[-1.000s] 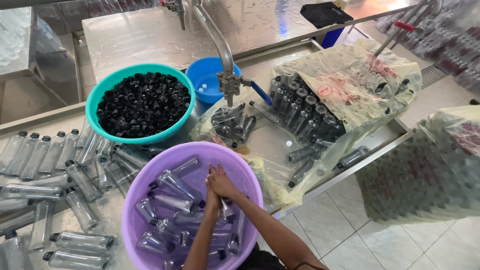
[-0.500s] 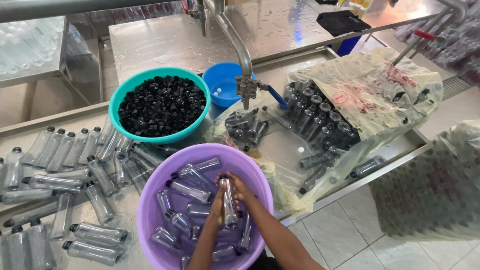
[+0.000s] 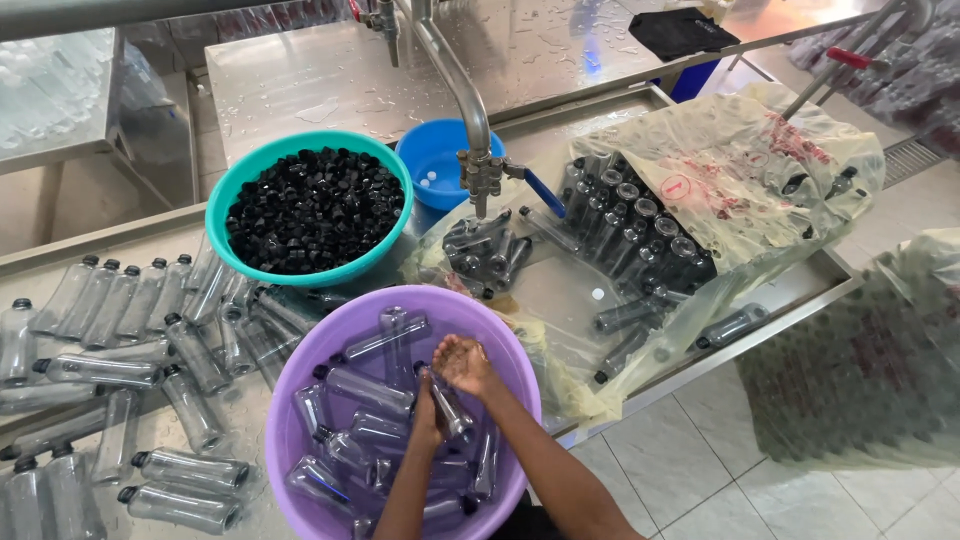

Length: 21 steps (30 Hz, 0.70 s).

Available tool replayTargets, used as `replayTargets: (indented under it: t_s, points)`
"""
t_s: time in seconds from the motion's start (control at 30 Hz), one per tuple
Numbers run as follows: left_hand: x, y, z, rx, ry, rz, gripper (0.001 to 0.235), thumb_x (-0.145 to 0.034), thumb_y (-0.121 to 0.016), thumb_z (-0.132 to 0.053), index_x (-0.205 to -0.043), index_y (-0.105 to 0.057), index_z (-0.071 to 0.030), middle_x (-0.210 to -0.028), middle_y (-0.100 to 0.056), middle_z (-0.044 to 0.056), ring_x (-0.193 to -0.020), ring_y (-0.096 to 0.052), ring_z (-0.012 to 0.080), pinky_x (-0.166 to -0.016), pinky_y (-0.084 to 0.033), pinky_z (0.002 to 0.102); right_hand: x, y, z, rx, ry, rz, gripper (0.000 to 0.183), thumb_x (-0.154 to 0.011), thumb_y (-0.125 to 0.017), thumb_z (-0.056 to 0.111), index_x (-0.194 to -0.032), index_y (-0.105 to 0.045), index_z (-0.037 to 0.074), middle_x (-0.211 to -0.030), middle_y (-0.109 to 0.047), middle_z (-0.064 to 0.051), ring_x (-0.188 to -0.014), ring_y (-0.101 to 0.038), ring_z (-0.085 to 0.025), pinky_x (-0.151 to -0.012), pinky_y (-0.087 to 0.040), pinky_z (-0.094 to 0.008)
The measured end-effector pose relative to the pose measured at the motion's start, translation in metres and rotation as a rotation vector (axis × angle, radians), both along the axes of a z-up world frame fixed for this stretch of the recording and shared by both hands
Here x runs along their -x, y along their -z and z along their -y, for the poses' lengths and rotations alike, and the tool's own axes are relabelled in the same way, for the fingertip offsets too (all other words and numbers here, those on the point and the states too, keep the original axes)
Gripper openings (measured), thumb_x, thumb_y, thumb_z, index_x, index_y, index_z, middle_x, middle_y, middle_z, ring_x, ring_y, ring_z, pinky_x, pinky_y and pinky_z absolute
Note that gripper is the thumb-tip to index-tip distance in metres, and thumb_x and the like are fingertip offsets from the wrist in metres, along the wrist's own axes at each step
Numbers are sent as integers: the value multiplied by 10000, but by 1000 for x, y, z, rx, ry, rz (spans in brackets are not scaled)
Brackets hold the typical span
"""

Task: The person washes clear plastic bottles by hand in a purple basin filled with water. They repeatedly pick up bottles, shake them in the water, and place them back into the basin. The workspace includes a stainless steel counter with a sink, a bowl of black caps, and other bottles.

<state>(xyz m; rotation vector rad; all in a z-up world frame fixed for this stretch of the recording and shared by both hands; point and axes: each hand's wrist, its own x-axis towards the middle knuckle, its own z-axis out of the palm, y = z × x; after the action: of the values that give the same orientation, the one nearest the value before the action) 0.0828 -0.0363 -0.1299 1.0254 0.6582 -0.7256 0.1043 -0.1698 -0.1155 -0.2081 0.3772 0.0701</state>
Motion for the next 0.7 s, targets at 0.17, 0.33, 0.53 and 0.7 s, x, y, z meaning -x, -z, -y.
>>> replayTargets:
  t_s: [0.17,0.33,0.53,0.7]
  points:
    - [-13,-25,3,241,90,242,655,-950,-550,-739,-1204,-753,-170,-1288,-749,138,-1258,-672,377,-1041,-531,550,27,-54,-29,858,-138,206,190,-1106,-618,216,-1054,-734,75,-1031,-762,-90,-947,-709,-238,-933,-578,-405]
    - [-30,-38,7,864,213,400,556,-1026,-682,-526,-1339,-622,-71,-905,-720,9,-767,-697,144,-691,-616,286,99,-126,-48,1854,-80,389,262,-1103,-563,141,-1310,-679,30,-1363,-675,-158,-1323,-580,-334,-1193,-392,-524]
    - [-19,-144,3,164,86,291,724,-883,-675,-726,-1183,-698,-67,-906,-757,106,-691,-710,234,-648,-611,366,142,-126,-24,2197,25,750,703,-1159,-616,299,-1749,-237,255,-1841,-91,-183,-1712,-125,-402,-1374,-210,-628]
    - [-43,-84,-9,364,93,143,748,-872,-728,-744,-1205,-693,-76,-887,-740,57,-710,-736,244,-658,-647,373,122,-144,-11,2127,-120,854,1018,-1009,-814,235,-1762,-147,387,-1863,-35,-117,-1679,-246,-461,-1222,-473,-682]
